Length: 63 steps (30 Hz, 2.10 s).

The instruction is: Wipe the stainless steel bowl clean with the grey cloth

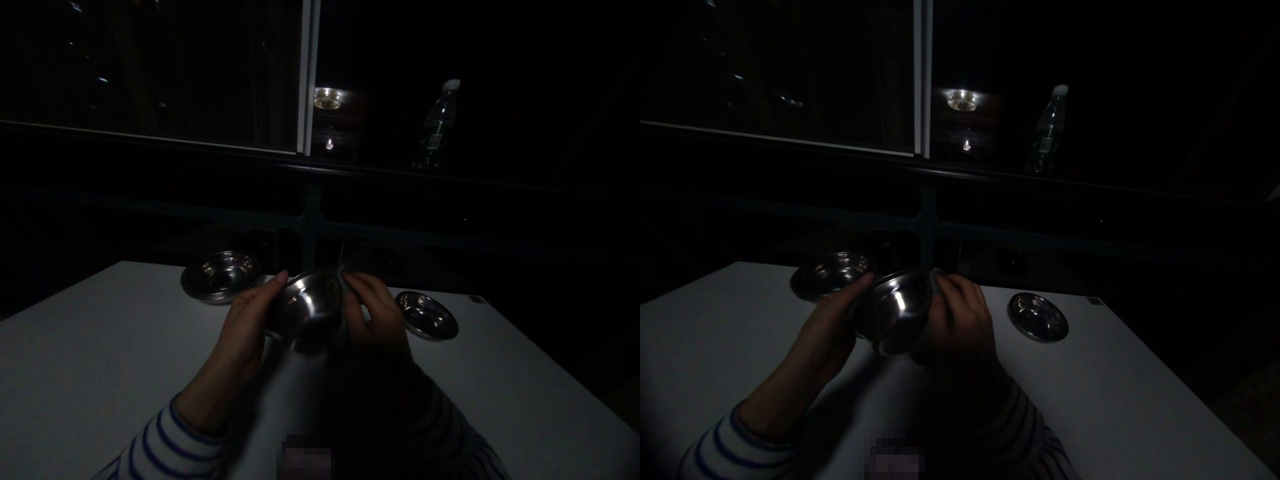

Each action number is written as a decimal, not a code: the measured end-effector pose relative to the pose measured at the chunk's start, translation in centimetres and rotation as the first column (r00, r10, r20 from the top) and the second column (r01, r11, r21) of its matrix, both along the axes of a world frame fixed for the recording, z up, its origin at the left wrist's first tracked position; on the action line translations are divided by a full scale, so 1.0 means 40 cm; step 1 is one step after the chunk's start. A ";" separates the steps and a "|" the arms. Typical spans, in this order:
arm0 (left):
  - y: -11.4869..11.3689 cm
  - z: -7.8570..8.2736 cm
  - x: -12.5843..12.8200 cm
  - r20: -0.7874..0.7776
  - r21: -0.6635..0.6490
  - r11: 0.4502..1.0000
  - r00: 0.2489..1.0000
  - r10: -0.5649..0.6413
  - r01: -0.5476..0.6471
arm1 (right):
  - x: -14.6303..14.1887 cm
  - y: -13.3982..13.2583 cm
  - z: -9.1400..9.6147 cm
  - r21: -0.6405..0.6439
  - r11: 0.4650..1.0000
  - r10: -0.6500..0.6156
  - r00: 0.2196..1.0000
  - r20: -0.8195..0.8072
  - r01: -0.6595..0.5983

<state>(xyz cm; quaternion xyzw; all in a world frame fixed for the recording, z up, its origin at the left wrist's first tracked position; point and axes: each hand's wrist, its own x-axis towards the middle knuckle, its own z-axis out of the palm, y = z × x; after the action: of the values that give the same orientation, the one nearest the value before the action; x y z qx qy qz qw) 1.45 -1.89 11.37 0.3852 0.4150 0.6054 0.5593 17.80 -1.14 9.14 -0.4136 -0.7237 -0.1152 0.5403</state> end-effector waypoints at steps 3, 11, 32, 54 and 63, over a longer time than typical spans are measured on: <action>-0.003 -0.002 0.000 -0.030 0.012 1.000 0.999 -0.023 0.023 | 0.004 0.006 0.001 -0.030 0.999 -0.015 0.999 -0.047 0.014; -0.007 -0.009 0.015 -0.073 0.017 1.000 0.997 -0.016 0.017 | -0.024 -0.043 0.013 0.123 0.991 0.012 0.945 0.326 -0.055; -0.011 -0.009 0.013 0.024 -0.108 0.992 0.998 -0.066 0.068 | -0.032 -0.034 0.003 0.086 0.995 0.012 0.947 0.322 -0.042; -0.028 0.025 0.016 0.233 -0.327 0.901 0.949 -0.214 0.283 | -0.077 -0.063 -0.023 0.069 0.981 0.118 0.840 0.529 -0.181; -0.012 0.005 0.003 0.102 -0.223 0.944 0.969 -0.224 0.242 | -0.095 -0.063 -0.043 0.024 0.978 0.150 0.776 0.613 -0.209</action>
<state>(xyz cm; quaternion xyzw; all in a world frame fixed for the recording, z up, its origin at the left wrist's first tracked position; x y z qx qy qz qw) 1.59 -2.38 11.55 0.3400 0.4132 0.4961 0.6837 14.00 -3.64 7.41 -0.2587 -0.8887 -0.2226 0.3060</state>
